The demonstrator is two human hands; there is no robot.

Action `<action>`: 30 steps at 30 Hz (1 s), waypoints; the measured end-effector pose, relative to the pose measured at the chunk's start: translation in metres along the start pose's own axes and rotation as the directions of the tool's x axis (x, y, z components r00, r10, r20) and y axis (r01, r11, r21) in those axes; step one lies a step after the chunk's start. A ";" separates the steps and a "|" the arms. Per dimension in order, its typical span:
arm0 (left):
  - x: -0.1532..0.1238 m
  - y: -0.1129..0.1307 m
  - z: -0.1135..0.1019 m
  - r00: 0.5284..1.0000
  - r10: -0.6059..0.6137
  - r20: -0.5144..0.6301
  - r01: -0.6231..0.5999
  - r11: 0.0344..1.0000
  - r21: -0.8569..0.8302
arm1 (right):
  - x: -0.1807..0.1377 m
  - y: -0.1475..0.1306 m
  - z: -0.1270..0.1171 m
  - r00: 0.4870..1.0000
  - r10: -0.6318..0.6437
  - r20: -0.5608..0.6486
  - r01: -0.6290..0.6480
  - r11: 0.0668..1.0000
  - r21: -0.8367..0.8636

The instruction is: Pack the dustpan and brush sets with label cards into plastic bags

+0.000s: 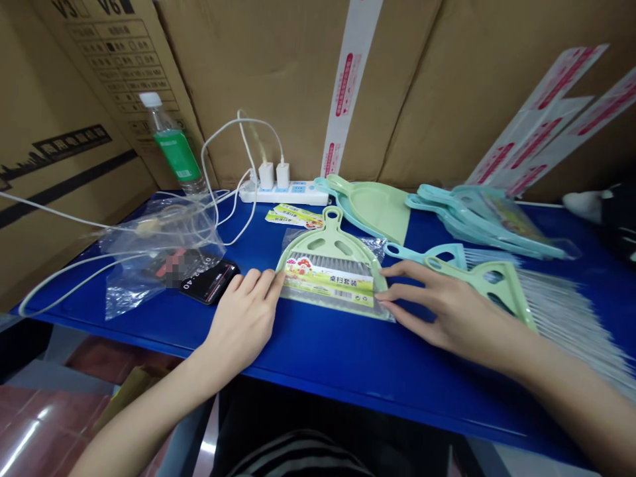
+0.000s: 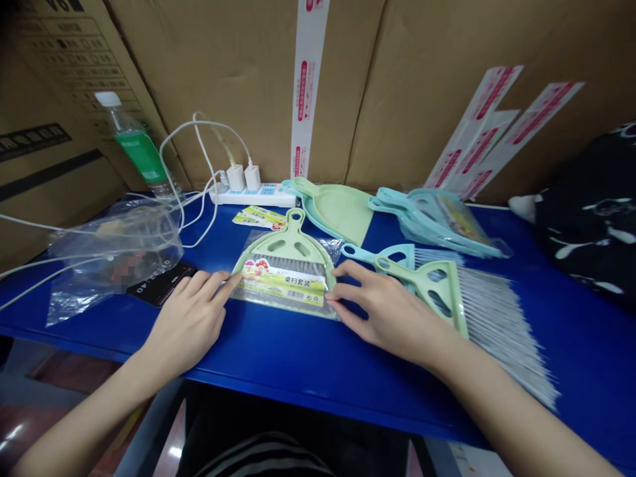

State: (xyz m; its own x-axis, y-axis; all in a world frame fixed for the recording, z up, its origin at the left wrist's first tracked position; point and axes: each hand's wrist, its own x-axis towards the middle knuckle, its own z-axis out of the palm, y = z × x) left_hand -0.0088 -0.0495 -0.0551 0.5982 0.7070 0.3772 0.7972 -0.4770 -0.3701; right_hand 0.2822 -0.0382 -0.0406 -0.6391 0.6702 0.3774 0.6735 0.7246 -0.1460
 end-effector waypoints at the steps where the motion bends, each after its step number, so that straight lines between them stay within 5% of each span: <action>1: 0.000 0.000 0.000 1.000 0.002 -0.006 -0.002 1.000 0.007 | 0.000 0.000 0.000 1.000 0.008 0.008 -0.008 1.000 0.004; 16: 0.003 0.000 -0.001 0.999 -0.003 0.042 0.004 1.000 -0.016 | -0.001 0.002 0.000 0.999 -0.050 -0.006 0.049 0.994 -0.100; 30: 0.002 -0.004 -0.003 0.997 0.031 -0.066 -0.034 0.999 -0.040 | -0.001 0.006 -0.002 0.998 -0.057 -0.022 0.054 0.994 -0.098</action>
State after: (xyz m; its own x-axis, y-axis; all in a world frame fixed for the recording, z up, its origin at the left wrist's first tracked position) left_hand -0.0108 -0.0478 -0.0503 0.6265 0.6559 0.4210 0.7793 -0.5212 -0.3479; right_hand 0.2881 -0.0350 -0.0397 -0.6680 0.6243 0.4051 0.6711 0.7406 -0.0347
